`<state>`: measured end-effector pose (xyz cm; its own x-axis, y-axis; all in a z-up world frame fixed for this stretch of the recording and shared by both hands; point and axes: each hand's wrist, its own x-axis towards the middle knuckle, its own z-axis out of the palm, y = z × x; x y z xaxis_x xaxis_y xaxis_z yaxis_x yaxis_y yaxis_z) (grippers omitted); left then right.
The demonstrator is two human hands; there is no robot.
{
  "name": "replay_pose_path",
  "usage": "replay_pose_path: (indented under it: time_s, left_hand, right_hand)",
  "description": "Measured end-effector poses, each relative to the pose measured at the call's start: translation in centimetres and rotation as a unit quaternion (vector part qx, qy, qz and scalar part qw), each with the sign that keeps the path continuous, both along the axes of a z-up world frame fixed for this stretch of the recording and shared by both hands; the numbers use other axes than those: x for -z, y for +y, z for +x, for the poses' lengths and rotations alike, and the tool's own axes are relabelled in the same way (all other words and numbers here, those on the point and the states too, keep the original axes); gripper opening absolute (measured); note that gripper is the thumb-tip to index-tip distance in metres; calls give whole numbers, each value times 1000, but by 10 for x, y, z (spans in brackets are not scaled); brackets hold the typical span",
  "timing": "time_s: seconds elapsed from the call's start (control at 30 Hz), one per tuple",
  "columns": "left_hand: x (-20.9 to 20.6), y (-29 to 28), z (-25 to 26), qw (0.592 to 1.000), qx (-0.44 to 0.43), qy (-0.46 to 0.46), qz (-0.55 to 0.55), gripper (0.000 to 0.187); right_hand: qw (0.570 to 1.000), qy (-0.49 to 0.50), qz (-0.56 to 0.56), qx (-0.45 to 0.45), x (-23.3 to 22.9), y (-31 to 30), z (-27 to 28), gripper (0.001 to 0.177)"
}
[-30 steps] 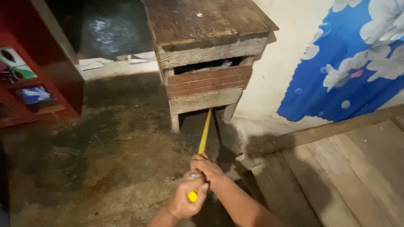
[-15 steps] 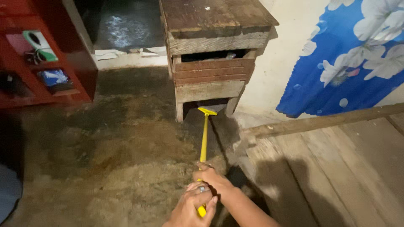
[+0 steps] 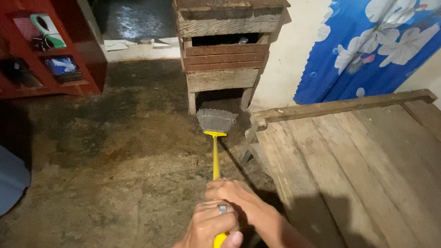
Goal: The person uses a broom and water to clean a wet floor, pushing water into a bucket and around the room.
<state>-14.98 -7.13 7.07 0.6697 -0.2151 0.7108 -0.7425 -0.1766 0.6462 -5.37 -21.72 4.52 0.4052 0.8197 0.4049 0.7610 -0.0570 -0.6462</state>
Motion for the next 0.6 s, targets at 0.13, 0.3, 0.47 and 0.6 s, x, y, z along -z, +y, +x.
replay_pose_path:
  time_s: [0.13, 0.3, 0.47, 0.6]
  left_hand:
    - [28, 8, 19, 997, -12, -66, -46, 34]
    - [62, 32, 59, 998, -31, -34, -42, 25]
    - [90, 63, 121, 999, -38, 29, 21, 16]
    - [97, 94, 207, 996, -47, 67, 46, 11]
  right_hand:
    - [992, 21, -117, 36, 20, 16, 18, 23]
    - [973, 33, -216, 81, 74, 45, 73, 20]
    - [972, -70, -218, 61, 130, 77, 153, 20]
    - [906, 200, -334, 169, 90, 90, 204, 69]
